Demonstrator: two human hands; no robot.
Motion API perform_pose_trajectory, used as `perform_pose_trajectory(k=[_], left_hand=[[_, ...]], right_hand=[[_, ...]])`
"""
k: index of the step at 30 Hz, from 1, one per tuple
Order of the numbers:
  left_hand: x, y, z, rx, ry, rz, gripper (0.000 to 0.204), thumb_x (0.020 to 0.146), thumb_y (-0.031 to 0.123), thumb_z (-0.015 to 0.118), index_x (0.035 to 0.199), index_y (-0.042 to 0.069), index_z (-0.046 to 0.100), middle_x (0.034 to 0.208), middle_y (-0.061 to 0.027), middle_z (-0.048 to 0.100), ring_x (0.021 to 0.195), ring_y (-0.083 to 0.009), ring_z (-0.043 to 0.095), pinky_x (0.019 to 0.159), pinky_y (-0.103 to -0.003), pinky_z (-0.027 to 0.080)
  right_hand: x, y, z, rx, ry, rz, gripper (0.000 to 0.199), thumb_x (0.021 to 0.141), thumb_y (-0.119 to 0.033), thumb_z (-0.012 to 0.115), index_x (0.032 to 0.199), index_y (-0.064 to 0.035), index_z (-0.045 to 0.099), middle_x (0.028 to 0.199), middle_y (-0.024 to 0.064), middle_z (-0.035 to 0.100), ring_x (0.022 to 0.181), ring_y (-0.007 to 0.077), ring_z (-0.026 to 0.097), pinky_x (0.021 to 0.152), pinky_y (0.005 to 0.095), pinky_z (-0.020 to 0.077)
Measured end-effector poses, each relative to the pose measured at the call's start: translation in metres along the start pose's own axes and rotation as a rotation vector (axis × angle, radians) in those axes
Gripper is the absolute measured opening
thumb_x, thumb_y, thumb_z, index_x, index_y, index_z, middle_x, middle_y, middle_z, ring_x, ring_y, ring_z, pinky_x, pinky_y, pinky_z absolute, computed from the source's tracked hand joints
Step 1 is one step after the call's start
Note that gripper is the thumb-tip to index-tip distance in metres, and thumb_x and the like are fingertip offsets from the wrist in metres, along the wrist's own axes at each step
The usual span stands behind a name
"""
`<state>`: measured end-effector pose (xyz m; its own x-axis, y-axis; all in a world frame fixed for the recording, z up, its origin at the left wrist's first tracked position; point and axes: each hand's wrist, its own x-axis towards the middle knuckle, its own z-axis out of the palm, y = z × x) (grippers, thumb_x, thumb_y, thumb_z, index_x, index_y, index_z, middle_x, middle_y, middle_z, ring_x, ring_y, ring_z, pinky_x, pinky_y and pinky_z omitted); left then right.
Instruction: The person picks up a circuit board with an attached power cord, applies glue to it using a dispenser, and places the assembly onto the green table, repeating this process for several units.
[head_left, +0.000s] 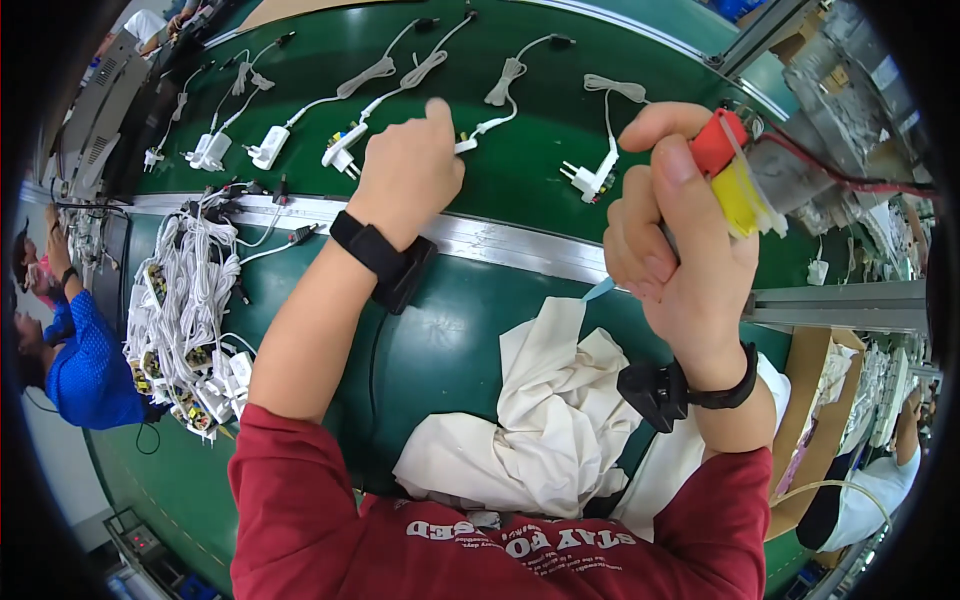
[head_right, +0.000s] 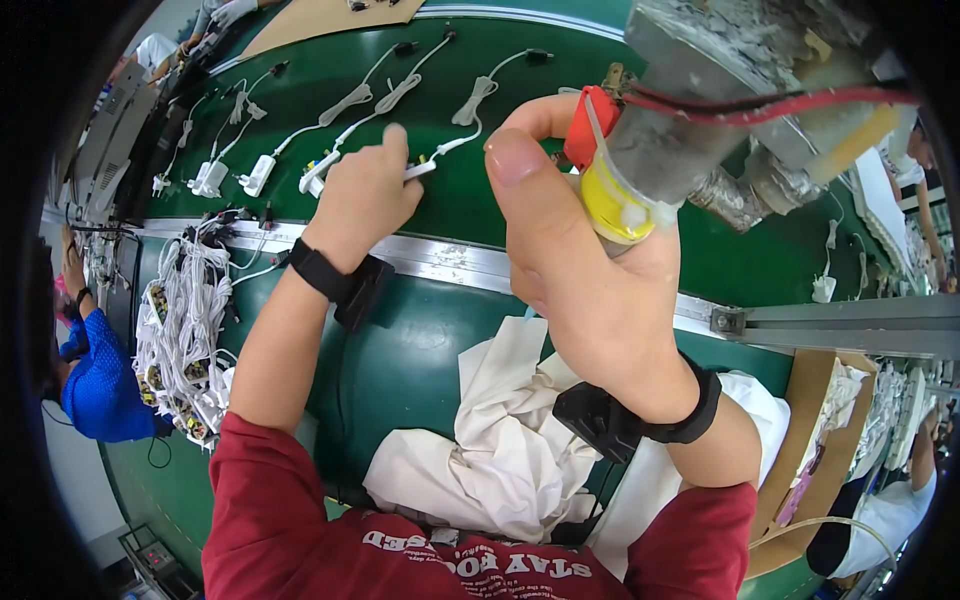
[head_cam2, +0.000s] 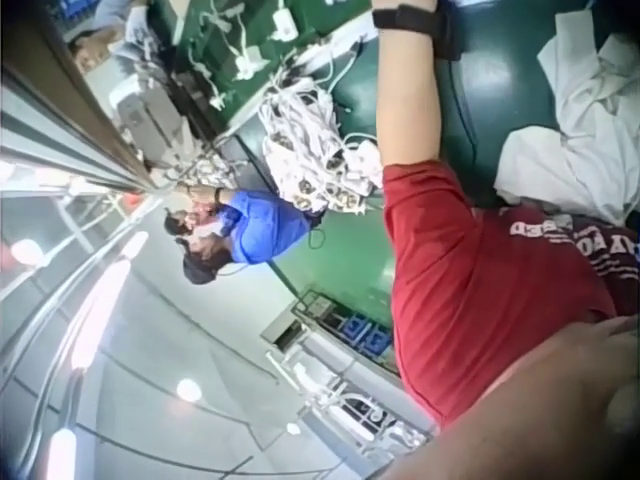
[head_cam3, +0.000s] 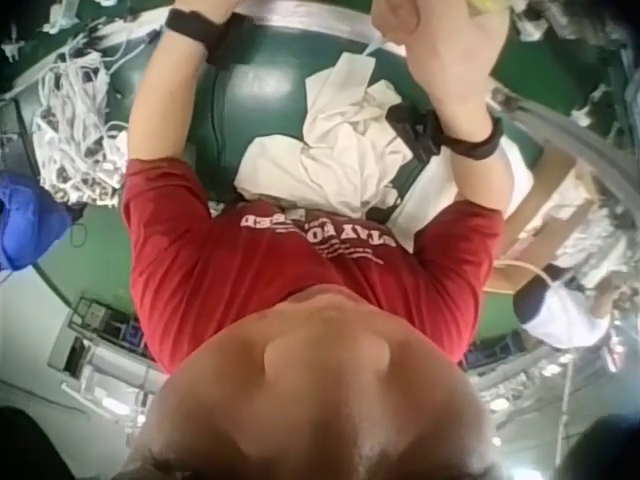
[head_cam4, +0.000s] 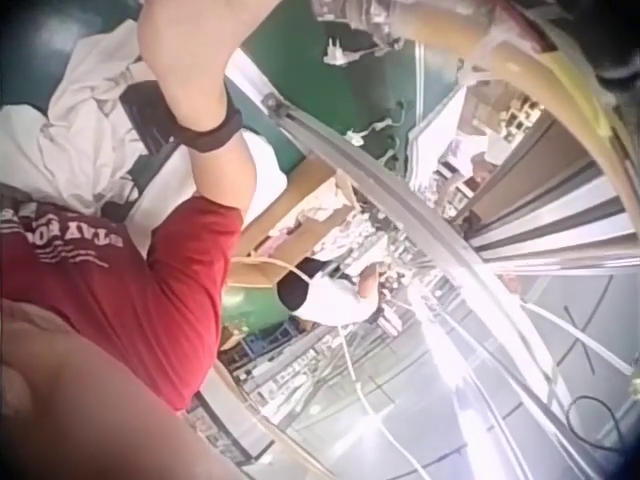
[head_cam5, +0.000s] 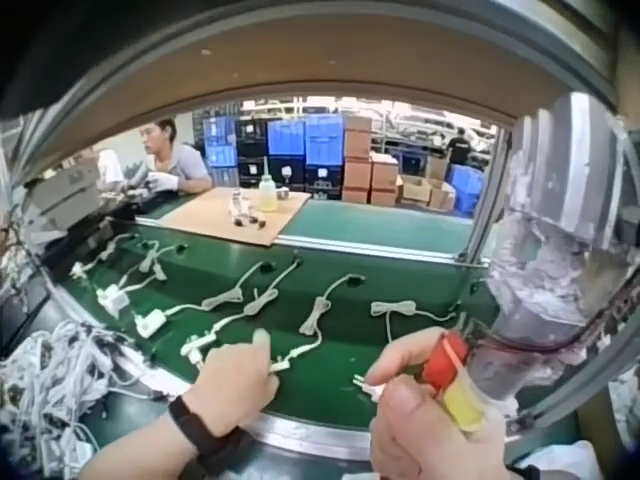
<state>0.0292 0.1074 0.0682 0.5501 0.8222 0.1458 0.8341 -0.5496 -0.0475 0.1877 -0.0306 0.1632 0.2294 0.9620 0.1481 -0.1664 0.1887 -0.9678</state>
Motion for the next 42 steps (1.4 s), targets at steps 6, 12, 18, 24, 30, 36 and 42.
perform_pose_trajectory(k=[6, 12, 18, 24, 30, 36, 42], left_hand=[[-0.011, 0.021, 0.008, -1.62, -0.284, -0.368, 0.026, 0.082, 0.021, 0.06, 0.096, 0.002, 0.049, 0.084, -0.0094, 0.062, 0.072, -0.0158, 0.06, 0.057, -0.027, 0.047], [-0.064, 0.072, -0.006, -1.97, -0.582, -0.47, 0.033, 0.089, 0.017, 0.053, 0.117, 0.005, 0.04, 0.1, -0.007, 0.06, 0.089, -0.0117, 0.059, 0.057, -0.023, 0.047], [-0.094, 0.085, 0.024, -2.254, -0.848, -0.214, 0.041, 0.091, 0.009, 0.048, 0.129, 0.008, 0.032, 0.117, -0.0093, 0.053, 0.107, -0.0159, 0.054, 0.07, -0.028, 0.054], [-0.097, 0.074, 0.04, -2.31, -0.741, -0.08, 0.042, 0.091, 0.005, 0.047, 0.13, 0.007, 0.032, 0.123, -0.0125, 0.05, 0.113, -0.0207, 0.052, 0.078, -0.033, 0.055], [-0.096, 0.064, 0.052, -2.36, -0.729, -0.033, 0.044, 0.091, 0.005, 0.049, 0.131, 0.007, 0.032, 0.125, -0.0141, 0.049, 0.115, -0.0227, 0.052, 0.077, -0.034, 0.056], [-0.095, 0.062, 0.057, -2.382, -0.737, -0.022, 0.043, 0.091, 0.006, 0.048, 0.131, 0.006, 0.033, 0.125, -0.0147, 0.049, 0.114, -0.0229, 0.052, 0.077, -0.034, 0.056], [-0.093, 0.061, 0.058, -2.376, -0.786, -0.11, 0.04, 0.089, 0.002, 0.046, 0.128, 0.005, 0.034, 0.122, -0.012, 0.05, 0.11, -0.0184, 0.053, 0.079, -0.034, 0.055]], right_hand=[[0.003, -0.002, -0.004, -0.003, 0.035, 0.001, 0.023, 0.095, -0.025, 0.045, 0.101, -0.0029, 0.048, 0.046, -0.0033, 0.032, 0.035, 0.0038, 0.025, 0.034, 0.0214, 0.0222], [0.01, 0.004, -0.011, -0.033, 0.022, 0.0, 0.024, 0.096, -0.025, 0.043, 0.102, -0.0027, 0.047, 0.046, -0.0032, 0.032, 0.035, 0.004, 0.025, 0.033, 0.0213, 0.0217], [0.02, 0.024, -0.004, -0.067, 0.012, -0.058, 0.025, 0.097, -0.029, 0.037, 0.099, -0.0047, 0.044, 0.045, -0.0034, 0.03, 0.034, 0.0045, 0.023, 0.033, 0.0216, 0.0202], [0.024, 0.046, 0.006, -0.046, -0.003, -0.075, 0.025, 0.097, -0.033, 0.035, 0.089, -0.0093, 0.039, 0.045, -0.0037, 0.028, 0.034, 0.0049, 0.021, 0.033, 0.0216, 0.0191], [0.026, 0.057, 0.014, -0.079, 0.003, -0.039, 0.027, 0.097, -0.036, 0.034, 0.084, -0.0122, 0.035, 0.045, -0.0041, 0.028, 0.034, 0.0049, 0.021, 0.034, 0.0216, 0.0192], [0.027, 0.062, 0.012, -0.151, -0.018, -0.045, 0.029, 0.097, -0.037, 0.034, 0.088, -0.0107, 0.037, 0.046, -0.0044, 0.029, 0.034, 0.0046, 0.021, 0.035, 0.022, 0.0197], [0.023, 0.056, 0.012, -0.155, -0.07, -0.014, 0.031, 0.098, -0.039, 0.032, 0.094, -0.009, 0.037, 0.047, -0.0045, 0.03, 0.034, 0.0045, 0.023, 0.035, 0.0214, 0.0218]])
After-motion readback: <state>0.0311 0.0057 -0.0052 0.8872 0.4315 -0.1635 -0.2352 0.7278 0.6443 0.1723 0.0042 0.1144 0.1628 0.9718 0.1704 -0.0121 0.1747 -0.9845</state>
